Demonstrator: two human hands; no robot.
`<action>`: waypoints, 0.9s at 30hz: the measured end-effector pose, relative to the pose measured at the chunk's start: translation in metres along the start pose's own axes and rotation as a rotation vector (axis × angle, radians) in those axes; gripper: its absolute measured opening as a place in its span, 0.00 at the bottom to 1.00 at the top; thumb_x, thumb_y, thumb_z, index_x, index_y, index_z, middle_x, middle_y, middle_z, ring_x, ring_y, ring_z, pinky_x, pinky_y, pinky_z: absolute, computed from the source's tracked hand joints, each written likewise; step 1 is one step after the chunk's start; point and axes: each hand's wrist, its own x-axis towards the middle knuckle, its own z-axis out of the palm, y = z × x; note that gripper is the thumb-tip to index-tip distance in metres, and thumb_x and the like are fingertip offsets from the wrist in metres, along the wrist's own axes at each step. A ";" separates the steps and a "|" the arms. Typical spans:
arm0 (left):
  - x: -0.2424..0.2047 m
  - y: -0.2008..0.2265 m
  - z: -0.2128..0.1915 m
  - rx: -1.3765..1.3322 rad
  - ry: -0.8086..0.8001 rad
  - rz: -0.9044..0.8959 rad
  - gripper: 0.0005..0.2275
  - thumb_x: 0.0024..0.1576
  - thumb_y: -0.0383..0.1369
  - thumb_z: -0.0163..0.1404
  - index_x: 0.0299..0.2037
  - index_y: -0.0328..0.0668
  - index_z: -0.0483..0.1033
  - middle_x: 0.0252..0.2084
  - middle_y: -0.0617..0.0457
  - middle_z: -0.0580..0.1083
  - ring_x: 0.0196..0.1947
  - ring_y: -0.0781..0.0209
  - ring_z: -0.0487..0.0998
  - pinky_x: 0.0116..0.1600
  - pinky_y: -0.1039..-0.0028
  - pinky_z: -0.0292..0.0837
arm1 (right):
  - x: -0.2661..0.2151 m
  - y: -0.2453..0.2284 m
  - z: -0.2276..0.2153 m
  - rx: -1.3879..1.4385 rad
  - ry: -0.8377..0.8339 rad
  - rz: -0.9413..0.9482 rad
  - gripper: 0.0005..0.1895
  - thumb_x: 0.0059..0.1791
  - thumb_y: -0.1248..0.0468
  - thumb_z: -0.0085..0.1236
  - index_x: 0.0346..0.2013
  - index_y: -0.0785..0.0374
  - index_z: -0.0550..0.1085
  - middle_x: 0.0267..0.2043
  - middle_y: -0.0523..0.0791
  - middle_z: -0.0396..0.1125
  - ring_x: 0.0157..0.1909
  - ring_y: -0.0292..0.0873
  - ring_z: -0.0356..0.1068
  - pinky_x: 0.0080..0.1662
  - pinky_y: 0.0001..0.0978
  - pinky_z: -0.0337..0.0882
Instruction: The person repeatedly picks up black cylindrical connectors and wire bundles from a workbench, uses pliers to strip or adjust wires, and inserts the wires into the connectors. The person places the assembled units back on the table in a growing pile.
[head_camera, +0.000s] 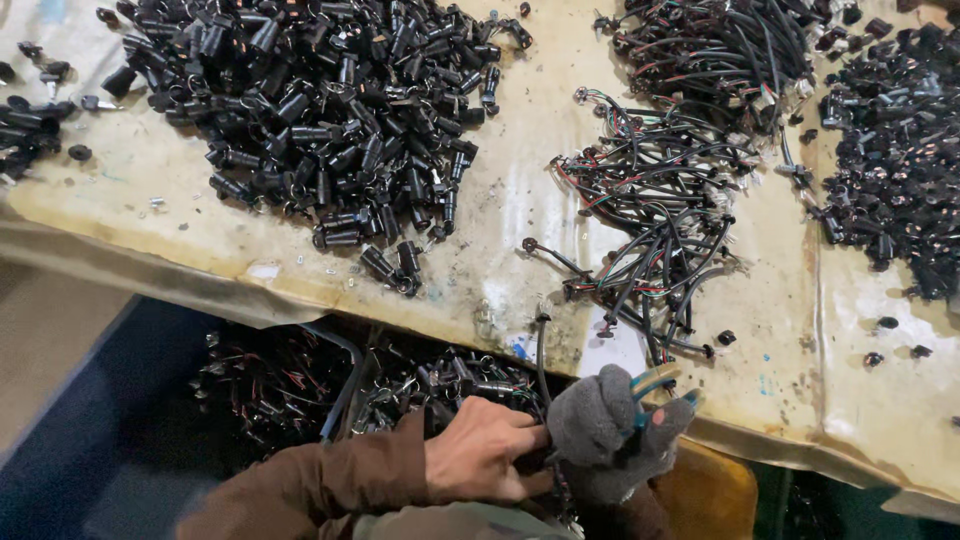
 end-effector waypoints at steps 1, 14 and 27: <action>-0.002 0.000 0.002 -0.010 0.000 0.010 0.15 0.47 0.41 0.62 0.37 0.39 0.79 0.26 0.48 0.73 0.27 0.43 0.76 0.29 0.58 0.68 | -0.003 0.001 -0.002 0.025 0.018 -0.002 0.23 0.53 0.43 0.58 0.28 0.53 0.62 0.20 0.35 0.53 0.16 0.32 0.47 0.21 0.26 0.53; 0.016 -0.015 -0.028 0.070 -0.147 0.036 0.14 0.51 0.42 0.57 0.39 0.40 0.76 0.33 0.46 0.75 0.36 0.42 0.77 0.39 0.56 0.70 | 0.035 -0.017 0.007 -0.167 0.060 0.291 0.21 0.54 0.49 0.59 0.30 0.58 0.62 0.24 0.39 0.51 0.21 0.34 0.47 0.24 0.27 0.49; 0.010 -0.049 -0.088 -0.309 -0.560 0.261 0.23 0.58 0.38 0.56 0.63 0.42 0.72 0.52 0.47 0.77 0.51 0.58 0.76 0.54 0.66 0.72 | 0.153 0.012 -0.098 -2.247 -0.036 -0.294 0.07 0.47 0.62 0.65 0.35 0.59 0.75 0.30 0.49 0.72 0.29 0.52 0.74 0.33 0.44 0.72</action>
